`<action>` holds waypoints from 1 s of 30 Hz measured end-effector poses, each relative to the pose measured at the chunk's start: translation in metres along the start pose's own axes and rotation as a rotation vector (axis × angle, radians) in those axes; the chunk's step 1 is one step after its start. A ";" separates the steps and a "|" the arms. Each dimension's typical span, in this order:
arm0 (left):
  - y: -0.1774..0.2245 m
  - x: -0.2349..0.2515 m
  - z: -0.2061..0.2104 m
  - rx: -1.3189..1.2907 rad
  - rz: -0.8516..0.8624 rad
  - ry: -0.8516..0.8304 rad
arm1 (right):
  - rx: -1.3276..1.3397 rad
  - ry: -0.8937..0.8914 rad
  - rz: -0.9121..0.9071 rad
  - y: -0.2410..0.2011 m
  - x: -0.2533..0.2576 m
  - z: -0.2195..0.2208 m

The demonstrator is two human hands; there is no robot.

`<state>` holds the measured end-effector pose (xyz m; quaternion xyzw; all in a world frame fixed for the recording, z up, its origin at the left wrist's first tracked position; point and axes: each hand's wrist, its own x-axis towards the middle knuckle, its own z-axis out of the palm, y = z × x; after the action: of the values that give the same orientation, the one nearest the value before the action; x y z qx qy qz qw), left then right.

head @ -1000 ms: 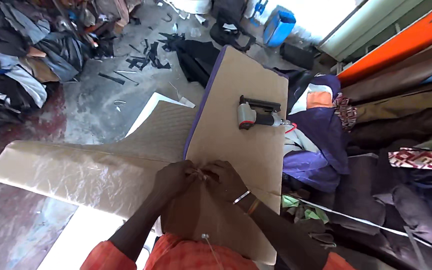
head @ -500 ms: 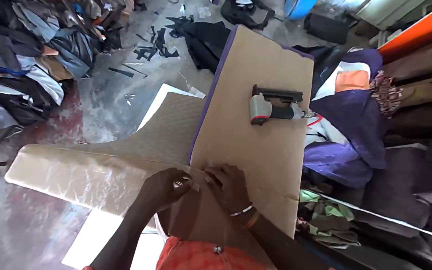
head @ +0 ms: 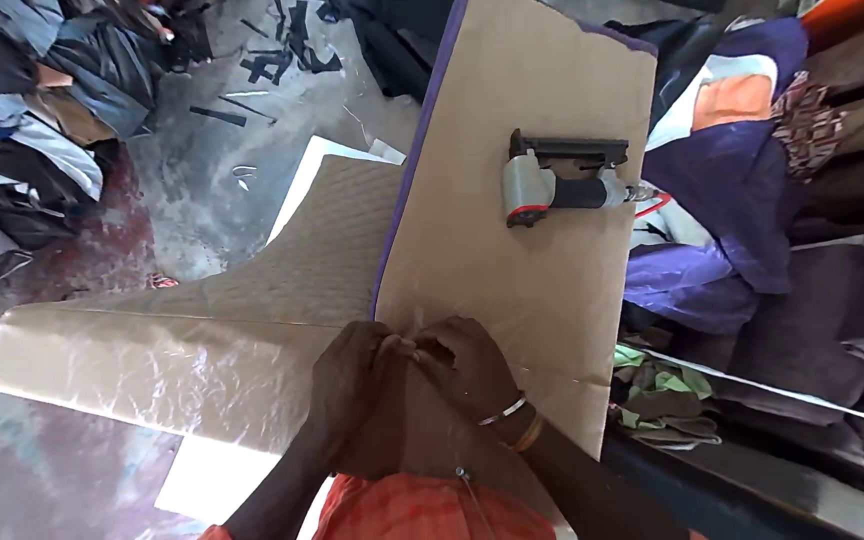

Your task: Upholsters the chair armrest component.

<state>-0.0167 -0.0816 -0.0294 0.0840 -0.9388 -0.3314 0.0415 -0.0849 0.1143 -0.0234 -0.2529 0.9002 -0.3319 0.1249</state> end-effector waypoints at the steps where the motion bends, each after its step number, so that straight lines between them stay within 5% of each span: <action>1: 0.000 0.001 -0.001 0.005 0.001 -0.004 | -0.003 0.016 0.005 0.000 0.001 0.003; 6: -0.002 0.004 -0.004 0.044 0.046 -0.026 | 0.004 -0.008 0.059 -0.005 0.005 0.002; 19: -0.020 0.038 -0.042 0.106 0.248 -0.506 | -0.233 -0.166 0.002 -0.021 0.012 0.003; 23: -0.025 0.037 -0.038 0.064 0.280 -0.439 | -0.228 -0.377 0.056 -0.030 0.033 -0.010; 30: -0.020 0.036 -0.039 0.048 0.139 -0.474 | -0.201 -0.393 0.036 -0.029 0.039 -0.012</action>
<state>-0.0447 -0.1277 -0.0105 -0.0598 -0.9335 -0.3158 -0.1592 -0.1118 0.0808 0.0030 -0.3076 0.8915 -0.1827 0.2780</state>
